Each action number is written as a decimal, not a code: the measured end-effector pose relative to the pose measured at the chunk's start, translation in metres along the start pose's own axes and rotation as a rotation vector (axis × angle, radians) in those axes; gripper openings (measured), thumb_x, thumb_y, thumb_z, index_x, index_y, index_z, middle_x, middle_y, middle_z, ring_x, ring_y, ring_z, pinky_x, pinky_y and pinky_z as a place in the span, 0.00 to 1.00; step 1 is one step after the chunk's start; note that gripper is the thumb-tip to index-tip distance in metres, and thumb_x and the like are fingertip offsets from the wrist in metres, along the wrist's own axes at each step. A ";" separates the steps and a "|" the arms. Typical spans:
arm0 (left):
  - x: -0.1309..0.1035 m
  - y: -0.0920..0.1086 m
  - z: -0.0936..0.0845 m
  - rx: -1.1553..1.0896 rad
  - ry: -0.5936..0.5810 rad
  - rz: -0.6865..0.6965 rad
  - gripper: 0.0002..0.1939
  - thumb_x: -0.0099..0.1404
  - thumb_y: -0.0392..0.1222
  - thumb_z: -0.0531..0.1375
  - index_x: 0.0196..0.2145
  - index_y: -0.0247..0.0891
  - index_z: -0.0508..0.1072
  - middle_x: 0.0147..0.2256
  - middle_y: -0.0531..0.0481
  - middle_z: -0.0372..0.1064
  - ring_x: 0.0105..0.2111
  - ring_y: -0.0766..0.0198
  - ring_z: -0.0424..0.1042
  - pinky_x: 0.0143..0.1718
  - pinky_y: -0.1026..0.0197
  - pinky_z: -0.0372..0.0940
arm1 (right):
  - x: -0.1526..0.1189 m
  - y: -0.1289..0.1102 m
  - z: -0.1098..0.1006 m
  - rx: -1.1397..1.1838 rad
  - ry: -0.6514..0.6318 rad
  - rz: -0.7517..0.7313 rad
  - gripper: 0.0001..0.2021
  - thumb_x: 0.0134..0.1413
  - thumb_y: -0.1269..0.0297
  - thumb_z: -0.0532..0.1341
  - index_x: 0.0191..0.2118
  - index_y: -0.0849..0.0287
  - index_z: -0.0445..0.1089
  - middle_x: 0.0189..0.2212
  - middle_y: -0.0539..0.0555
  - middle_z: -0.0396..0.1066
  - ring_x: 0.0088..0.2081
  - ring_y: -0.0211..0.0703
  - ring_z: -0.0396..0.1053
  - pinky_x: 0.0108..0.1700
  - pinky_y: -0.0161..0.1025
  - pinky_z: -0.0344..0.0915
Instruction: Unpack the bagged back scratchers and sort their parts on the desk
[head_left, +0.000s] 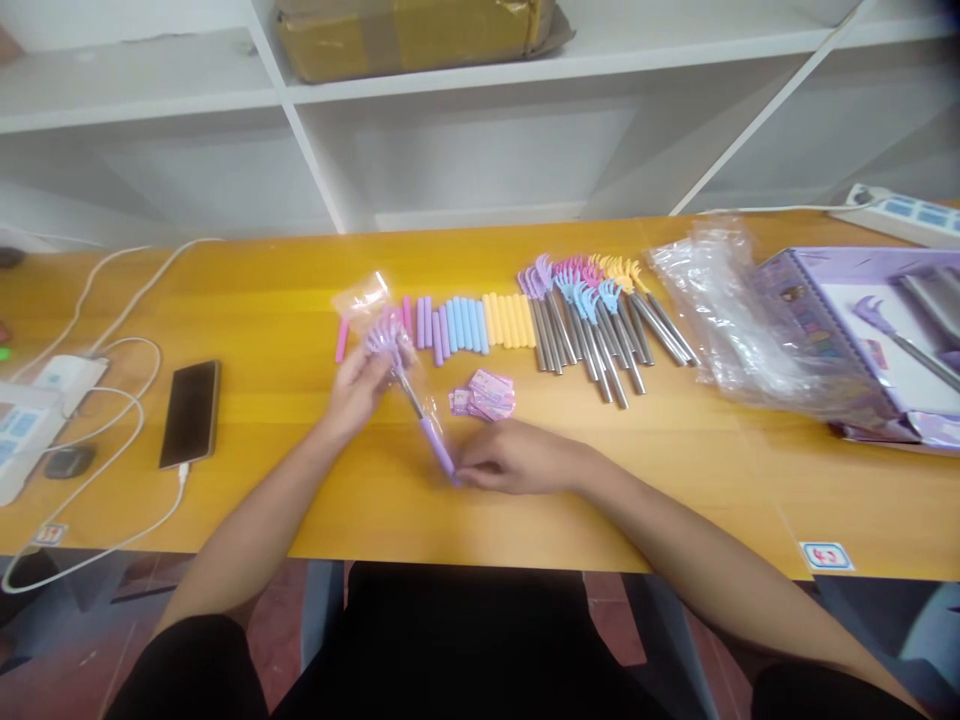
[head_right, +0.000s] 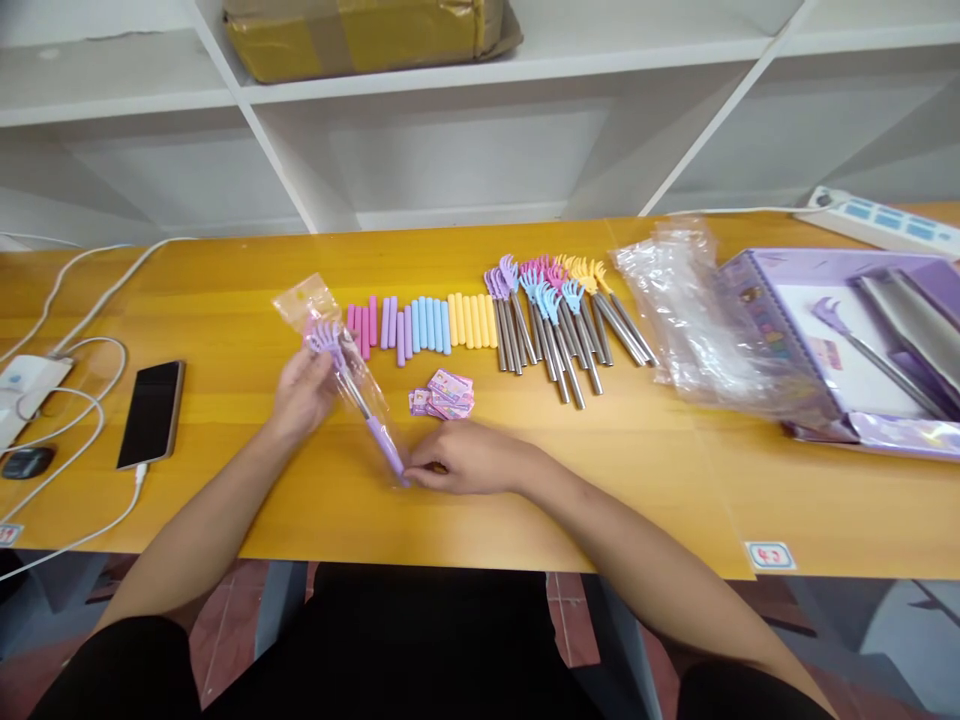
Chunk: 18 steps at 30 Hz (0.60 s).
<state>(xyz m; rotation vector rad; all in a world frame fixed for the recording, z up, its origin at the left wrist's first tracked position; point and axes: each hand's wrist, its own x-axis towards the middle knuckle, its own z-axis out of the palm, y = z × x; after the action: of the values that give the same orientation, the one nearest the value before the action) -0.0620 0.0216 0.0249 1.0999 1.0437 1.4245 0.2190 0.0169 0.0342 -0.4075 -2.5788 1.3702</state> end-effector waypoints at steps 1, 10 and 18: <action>0.005 -0.001 -0.002 -0.041 0.121 0.028 0.25 0.62 0.62 0.75 0.48 0.41 0.82 0.42 0.46 0.81 0.38 0.59 0.80 0.42 0.57 0.75 | 0.000 0.000 0.002 -0.010 -0.023 -0.007 0.15 0.75 0.62 0.61 0.34 0.58 0.80 0.27 0.49 0.76 0.25 0.35 0.65 0.31 0.36 0.56; 0.020 -0.026 -0.007 -0.025 0.300 -0.021 0.21 0.58 0.53 0.78 0.42 0.37 0.81 0.41 0.48 0.81 0.40 0.62 0.79 0.46 0.59 0.73 | -0.002 0.023 -0.013 -0.341 0.489 0.231 0.19 0.78 0.53 0.56 0.34 0.56 0.74 0.30 0.54 0.73 0.29 0.42 0.65 0.34 0.41 0.57; 0.006 -0.033 0.003 0.262 0.212 0.071 0.22 0.63 0.53 0.75 0.48 0.40 0.77 0.52 0.43 0.80 0.55 0.54 0.79 0.63 0.48 0.69 | -0.008 0.055 -0.031 -0.303 0.596 0.440 0.10 0.66 0.55 0.68 0.44 0.56 0.75 0.43 0.58 0.73 0.41 0.50 0.72 0.44 0.45 0.67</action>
<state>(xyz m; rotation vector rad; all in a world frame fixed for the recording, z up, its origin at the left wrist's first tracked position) -0.0532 0.0312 -0.0063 1.2003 1.3846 1.5155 0.2443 0.0679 0.0053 -1.2756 -2.2453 0.7692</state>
